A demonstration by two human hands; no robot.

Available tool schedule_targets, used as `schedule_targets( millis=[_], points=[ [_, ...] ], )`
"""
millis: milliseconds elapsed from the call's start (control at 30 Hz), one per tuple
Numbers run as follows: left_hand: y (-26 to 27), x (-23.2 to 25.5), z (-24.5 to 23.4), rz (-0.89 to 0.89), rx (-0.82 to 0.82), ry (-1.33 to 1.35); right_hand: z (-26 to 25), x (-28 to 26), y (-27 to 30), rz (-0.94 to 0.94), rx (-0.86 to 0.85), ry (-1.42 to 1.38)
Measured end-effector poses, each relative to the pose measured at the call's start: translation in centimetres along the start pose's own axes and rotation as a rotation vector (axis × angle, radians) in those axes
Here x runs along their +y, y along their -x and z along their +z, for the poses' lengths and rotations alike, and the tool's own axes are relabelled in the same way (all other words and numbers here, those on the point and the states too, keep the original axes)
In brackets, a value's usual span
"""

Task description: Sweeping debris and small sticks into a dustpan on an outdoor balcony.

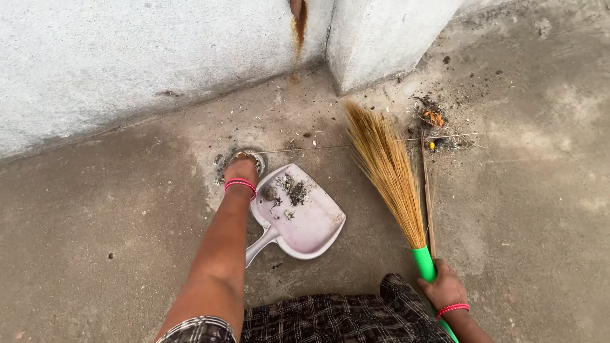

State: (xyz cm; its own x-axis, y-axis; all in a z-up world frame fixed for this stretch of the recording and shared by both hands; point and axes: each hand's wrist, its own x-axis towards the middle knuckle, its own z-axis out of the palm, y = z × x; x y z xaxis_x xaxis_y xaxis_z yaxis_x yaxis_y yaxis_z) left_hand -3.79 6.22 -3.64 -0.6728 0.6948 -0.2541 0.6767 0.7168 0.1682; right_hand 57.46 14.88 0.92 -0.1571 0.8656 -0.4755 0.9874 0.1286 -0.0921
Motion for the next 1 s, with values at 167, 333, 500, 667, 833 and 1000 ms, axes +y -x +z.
schedule_targets(
  millis=[167,333,500,667,833,1000],
  points=[
    [-5.6,0.4,3.8,0.133,-0.011,-0.121,-1.0,-0.7,0.0,-0.006,-0.093,0.119],
    [-4.6,1.0,4.6,0.069,-0.042,-0.024,-1.7,-1.0,0.0,-0.021,-0.137,0.119],
    [-4.0,-0.9,2.6,0.011,-0.155,-0.206,-2.9,-3.7,-0.7,-0.037,-0.243,0.171],
    [0.1,-3.3,-9.9,0.228,0.163,-0.303,-5.9,-9.1,-0.7,-0.161,-0.149,0.135],
    [6.5,-3.9,-24.1,0.296,0.426,-0.388,-11.7,-17.4,-1.3,-0.443,0.086,0.03],
    [15.5,-3.1,-35.8,0.209,0.462,-0.337,-19.3,-31.0,-0.8,-0.921,0.414,-0.18]
  ],
)
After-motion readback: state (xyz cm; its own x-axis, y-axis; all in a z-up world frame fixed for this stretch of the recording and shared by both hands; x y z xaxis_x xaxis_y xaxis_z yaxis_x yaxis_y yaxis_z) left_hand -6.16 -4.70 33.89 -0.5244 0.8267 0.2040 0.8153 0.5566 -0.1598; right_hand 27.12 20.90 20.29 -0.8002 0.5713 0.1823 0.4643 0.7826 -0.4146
